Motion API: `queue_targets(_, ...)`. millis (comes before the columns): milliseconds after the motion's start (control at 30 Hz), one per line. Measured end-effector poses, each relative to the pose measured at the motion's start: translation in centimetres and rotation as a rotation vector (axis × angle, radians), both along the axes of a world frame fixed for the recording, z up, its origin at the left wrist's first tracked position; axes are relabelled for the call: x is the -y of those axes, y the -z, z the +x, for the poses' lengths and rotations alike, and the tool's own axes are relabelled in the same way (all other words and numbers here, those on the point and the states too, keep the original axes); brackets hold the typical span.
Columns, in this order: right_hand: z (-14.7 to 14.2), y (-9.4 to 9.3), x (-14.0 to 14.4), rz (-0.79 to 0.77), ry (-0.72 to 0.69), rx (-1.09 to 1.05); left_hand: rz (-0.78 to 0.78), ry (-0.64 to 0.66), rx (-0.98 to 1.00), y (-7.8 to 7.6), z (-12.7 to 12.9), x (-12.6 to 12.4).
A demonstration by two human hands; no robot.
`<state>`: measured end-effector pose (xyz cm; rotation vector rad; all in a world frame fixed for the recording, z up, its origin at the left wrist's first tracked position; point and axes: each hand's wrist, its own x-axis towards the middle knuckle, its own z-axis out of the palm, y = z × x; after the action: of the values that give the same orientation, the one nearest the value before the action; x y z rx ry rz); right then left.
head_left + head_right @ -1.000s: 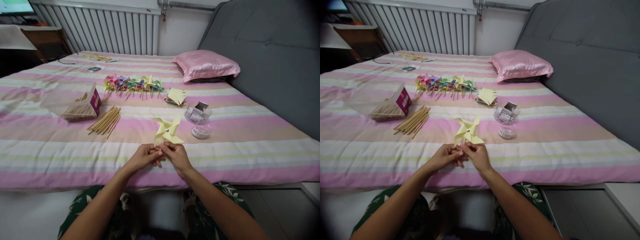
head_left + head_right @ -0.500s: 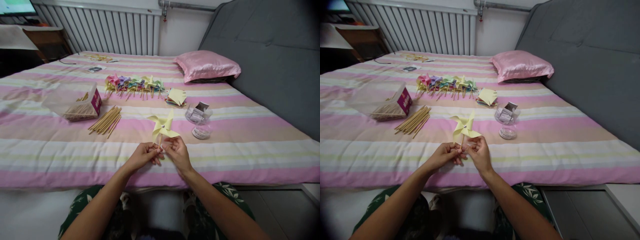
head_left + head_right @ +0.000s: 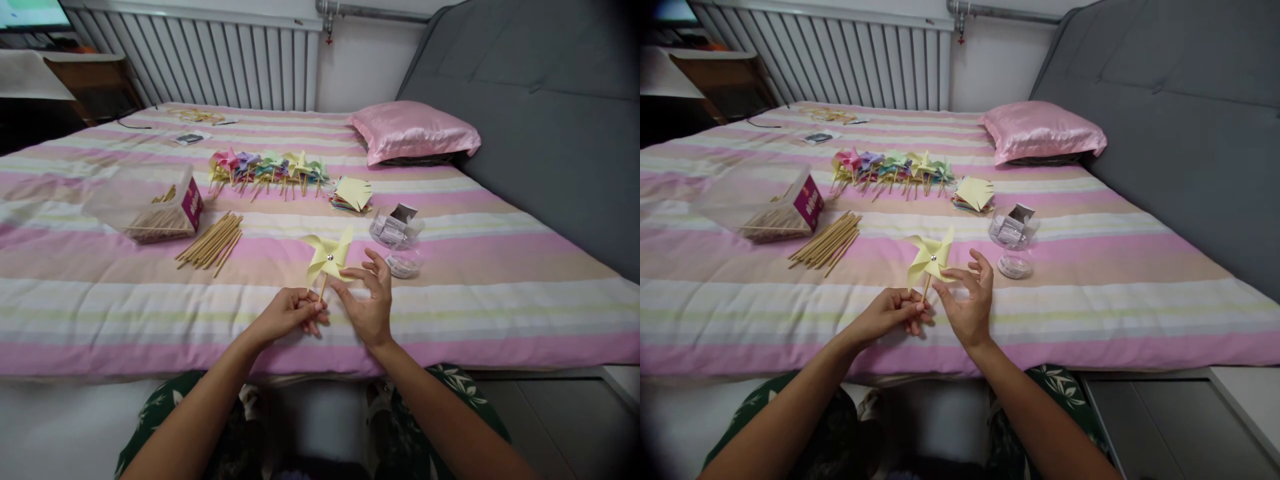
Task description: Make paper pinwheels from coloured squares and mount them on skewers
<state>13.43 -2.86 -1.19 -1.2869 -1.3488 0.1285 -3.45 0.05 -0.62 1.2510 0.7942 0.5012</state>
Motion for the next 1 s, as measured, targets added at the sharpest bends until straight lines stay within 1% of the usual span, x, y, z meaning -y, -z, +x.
queue_targets(100,-0.09,0.12,0.05,0.024,0.012,0.025,-0.001,0.033,-0.018,-0.13,-0.06,0.05)
queue_targets(267,-0.03,0.49,-0.04,0.062,0.035,0.018,0.013,0.045,-0.028,-0.30,-0.07,0.11)
queue_targets(567,-0.13,0.63,-0.05,0.097,0.051,0.088,0.045,0.093,-0.033,-0.29,-0.08,0.25)
queue_targets(733,-0.13,0.82,-0.05,0.122,0.058,0.084,0.052,0.133,-0.032,-0.39,-0.14,0.36)
queue_targets(867,-0.23,0.95,0.04,0.117,0.061,0.071,0.037,0.154,-0.023,-0.40,-0.11,0.42)
queue_targets(1000,-0.32,0.93,0.13,0.079,0.062,0.064,0.037,0.163,-0.022,-0.32,-0.10,0.41)
